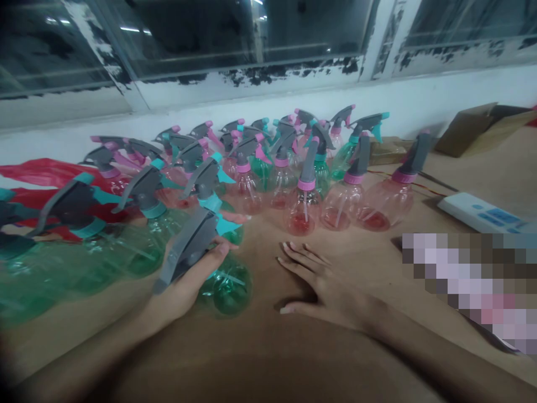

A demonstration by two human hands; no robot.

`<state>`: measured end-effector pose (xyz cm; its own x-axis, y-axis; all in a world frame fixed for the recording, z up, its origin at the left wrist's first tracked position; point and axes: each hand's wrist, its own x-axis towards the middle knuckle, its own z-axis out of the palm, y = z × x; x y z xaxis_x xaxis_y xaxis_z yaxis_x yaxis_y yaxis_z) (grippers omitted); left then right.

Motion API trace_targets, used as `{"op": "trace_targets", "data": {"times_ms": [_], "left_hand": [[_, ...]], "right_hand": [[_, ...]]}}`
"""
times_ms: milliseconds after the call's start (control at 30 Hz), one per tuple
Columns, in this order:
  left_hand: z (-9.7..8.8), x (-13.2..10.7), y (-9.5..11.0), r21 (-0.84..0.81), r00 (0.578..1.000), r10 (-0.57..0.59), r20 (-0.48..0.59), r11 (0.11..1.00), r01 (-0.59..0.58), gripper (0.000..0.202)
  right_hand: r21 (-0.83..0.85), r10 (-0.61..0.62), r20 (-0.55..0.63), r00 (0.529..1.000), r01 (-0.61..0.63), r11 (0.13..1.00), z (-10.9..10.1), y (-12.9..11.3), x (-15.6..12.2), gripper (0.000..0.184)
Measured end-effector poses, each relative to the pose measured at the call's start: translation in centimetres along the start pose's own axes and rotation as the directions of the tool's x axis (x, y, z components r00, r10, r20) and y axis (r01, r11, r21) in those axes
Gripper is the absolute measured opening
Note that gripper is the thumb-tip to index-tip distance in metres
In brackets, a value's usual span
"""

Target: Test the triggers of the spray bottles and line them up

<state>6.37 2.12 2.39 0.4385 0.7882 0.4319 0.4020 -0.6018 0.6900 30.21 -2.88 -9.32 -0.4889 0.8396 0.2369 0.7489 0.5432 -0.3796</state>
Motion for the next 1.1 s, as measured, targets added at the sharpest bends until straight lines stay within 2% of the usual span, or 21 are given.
{"op": "trace_targets", "data": {"times_ms": [233,467,667,767,900,1100], "left_hand": [[0.0,-0.1,0.0,-0.018,1.0,-0.01,0.005,1.0,0.01,0.01],[0.0,-0.2,-0.1,-0.063,0.998,-0.049,0.03,0.997,0.051,0.009],[-0.9,0.0,0.4,-0.128,0.996,0.027,0.086,0.992,-0.016,0.017],[-1.0,-0.2,0.4,-0.114,0.994,0.01,0.112,0.993,0.003,0.016],[-0.6,-0.4,0.0,-0.074,0.997,-0.049,0.064,0.996,0.054,0.016],[-0.2,-0.3,0.2,-0.004,1.0,-0.021,-0.001,1.0,0.021,0.005]], "right_hand": [[-0.028,-0.003,0.028,1.0,0.004,1.0,0.1,0.2,0.0,0.079],[-0.002,-0.006,-0.004,1.0,0.006,1.0,0.1,0.1,0.0,0.079],[0.005,0.009,-0.002,1.0,-0.009,1.0,0.0,-0.1,0.0,0.078],[0.019,0.004,-0.006,1.0,-0.004,1.0,0.1,0.0,0.0,0.078],[0.017,-0.001,-0.012,1.0,0.001,1.0,0.1,0.0,0.0,0.079],[-0.007,0.012,0.012,1.0,-0.012,1.0,0.0,-0.1,0.0,0.078]]}}
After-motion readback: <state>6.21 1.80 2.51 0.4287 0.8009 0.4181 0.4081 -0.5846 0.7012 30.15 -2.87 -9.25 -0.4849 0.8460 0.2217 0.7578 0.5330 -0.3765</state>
